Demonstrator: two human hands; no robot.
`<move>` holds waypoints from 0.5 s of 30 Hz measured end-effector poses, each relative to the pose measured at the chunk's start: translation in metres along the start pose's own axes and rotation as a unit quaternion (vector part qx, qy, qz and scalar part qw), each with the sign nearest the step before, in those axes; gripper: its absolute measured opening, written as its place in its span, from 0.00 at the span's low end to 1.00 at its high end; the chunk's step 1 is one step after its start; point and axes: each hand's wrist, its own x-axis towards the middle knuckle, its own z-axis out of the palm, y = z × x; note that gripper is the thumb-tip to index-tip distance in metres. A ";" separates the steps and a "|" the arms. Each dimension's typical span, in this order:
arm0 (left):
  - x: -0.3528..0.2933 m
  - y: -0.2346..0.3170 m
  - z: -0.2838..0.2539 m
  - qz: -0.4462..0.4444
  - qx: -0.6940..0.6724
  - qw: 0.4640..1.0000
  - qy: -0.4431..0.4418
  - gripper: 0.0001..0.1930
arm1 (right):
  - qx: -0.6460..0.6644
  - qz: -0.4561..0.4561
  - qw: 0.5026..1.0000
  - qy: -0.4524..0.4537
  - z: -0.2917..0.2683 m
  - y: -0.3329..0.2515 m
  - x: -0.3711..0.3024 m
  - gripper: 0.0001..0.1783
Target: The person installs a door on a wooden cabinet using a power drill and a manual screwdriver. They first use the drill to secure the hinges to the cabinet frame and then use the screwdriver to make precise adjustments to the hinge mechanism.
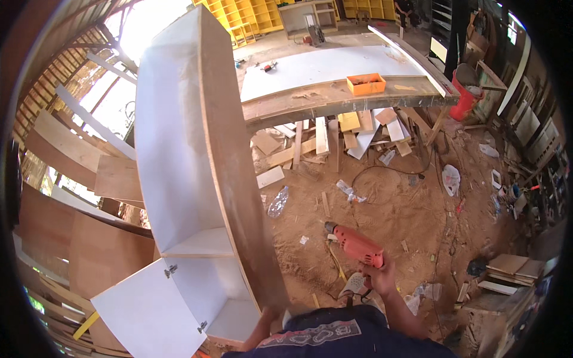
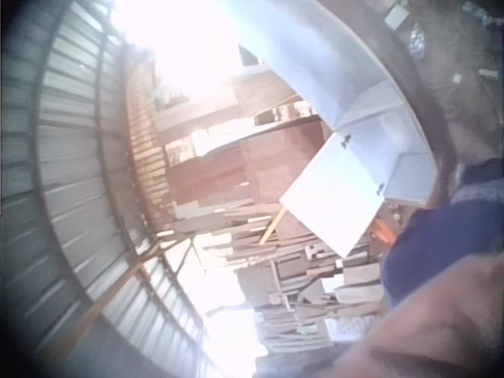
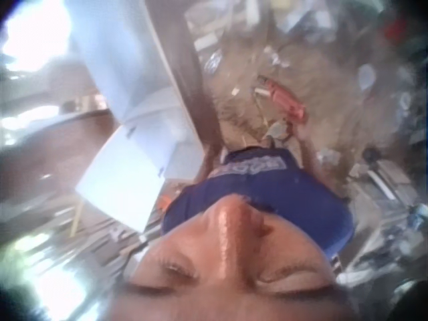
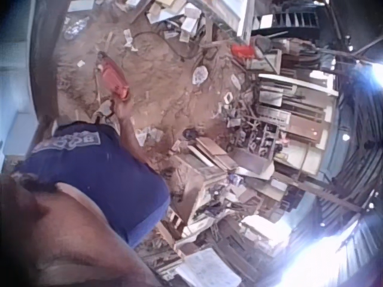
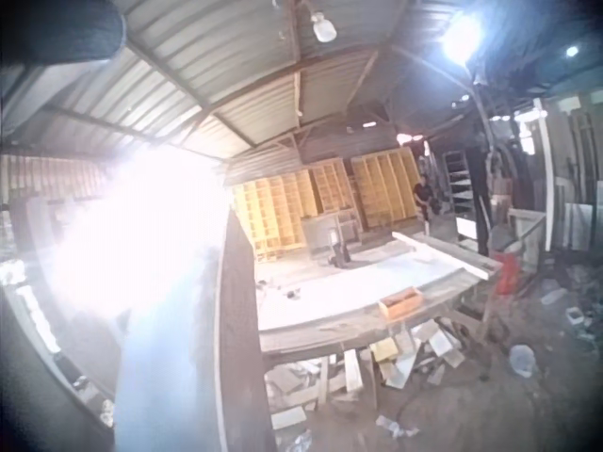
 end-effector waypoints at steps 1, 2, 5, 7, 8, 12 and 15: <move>0.029 0.000 -0.024 -0.094 -0.205 0.972 0.067 0.17 | 0.019 -0.018 1.000 0.006 -0.012 -0.005 0.011 0.20; 0.061 0.000 -0.055 -0.181 -0.397 0.890 0.129 0.18 | 0.016 -0.014 1.000 0.009 -0.027 -0.010 0.023 0.20; 0.160 0.027 -0.194 -0.172 -0.468 0.849 0.173 0.16 | 0.012 -0.022 0.998 0.049 -0.070 -0.023 0.057 0.18; 0.194 0.017 -0.253 -0.162 -0.471 0.842 0.205 0.16 | 0.043 -0.033 0.994 0.098 -0.064 -0.042 0.077 0.16; 0.212 0.008 -0.271 -0.155 -0.471 0.840 0.223 0.16 | 0.044 -0.032 0.994 0.097 -0.063 -0.044 0.089 0.16; 0.305 -0.022 -0.317 -0.171 -0.461 0.836 0.244 0.18 | 0.074 -0.022 0.986 0.146 -0.068 -0.053 0.129 0.19; 0.394 -0.065 -0.335 -0.151 -0.495 0.814 0.264 0.19 | 0.068 -0.004 0.982 0.177 -0.062 -0.054 0.178 0.21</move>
